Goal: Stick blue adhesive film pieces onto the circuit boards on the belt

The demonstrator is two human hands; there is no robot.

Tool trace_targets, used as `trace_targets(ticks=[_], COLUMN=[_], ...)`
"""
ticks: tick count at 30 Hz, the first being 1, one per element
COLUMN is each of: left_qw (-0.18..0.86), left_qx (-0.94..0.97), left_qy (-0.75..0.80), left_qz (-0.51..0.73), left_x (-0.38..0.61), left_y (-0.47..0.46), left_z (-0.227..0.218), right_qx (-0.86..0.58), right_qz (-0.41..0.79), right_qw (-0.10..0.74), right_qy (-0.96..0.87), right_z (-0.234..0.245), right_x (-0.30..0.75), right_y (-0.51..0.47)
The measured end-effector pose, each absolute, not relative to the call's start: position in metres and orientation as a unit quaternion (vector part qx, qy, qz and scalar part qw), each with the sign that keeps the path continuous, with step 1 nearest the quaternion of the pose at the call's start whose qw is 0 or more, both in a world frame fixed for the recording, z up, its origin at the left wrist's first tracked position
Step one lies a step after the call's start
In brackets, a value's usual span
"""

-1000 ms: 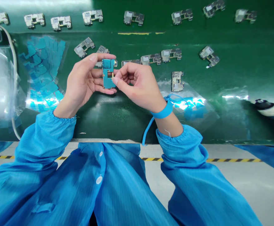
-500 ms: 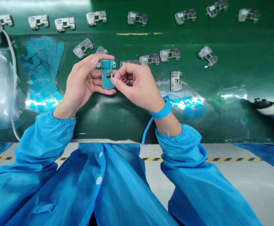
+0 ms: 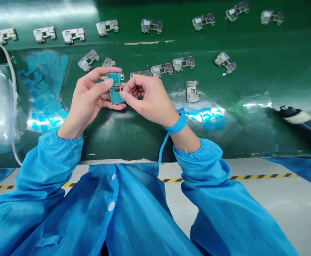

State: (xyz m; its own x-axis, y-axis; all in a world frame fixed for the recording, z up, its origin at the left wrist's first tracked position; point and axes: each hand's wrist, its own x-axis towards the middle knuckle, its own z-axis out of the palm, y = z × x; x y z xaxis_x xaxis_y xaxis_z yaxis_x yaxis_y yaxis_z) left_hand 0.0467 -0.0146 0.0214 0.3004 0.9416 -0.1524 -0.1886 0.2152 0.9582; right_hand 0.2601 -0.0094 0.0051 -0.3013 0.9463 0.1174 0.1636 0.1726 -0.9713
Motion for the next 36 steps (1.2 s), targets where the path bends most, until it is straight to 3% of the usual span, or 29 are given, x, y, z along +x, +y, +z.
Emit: trace_targets(ticks=[10,19,36], left_qw=[0.656,0.615,0.61], left_qx=[0.468,0.501,0.475], left_qy=[0.407,0.371,0.408], left_qz=[0.431,0.483,0.486], left_x=[0.046,0.044,0.047], left_y=[-0.009,-0.011,-0.021], left_z=[0.008,0.01,0.029], right_qx=[-0.431,-0.424,-0.409], right_qz=[0.451,0.433,0.485], right_qw=[0.41,0.481,0.438], right_qy=[-0.666,-0.633,-0.637], right_z=[0.007,0.018,0.02], right_x=[0.259,0.264,0.255], right_y=[-0.01,-0.006,-0.011])
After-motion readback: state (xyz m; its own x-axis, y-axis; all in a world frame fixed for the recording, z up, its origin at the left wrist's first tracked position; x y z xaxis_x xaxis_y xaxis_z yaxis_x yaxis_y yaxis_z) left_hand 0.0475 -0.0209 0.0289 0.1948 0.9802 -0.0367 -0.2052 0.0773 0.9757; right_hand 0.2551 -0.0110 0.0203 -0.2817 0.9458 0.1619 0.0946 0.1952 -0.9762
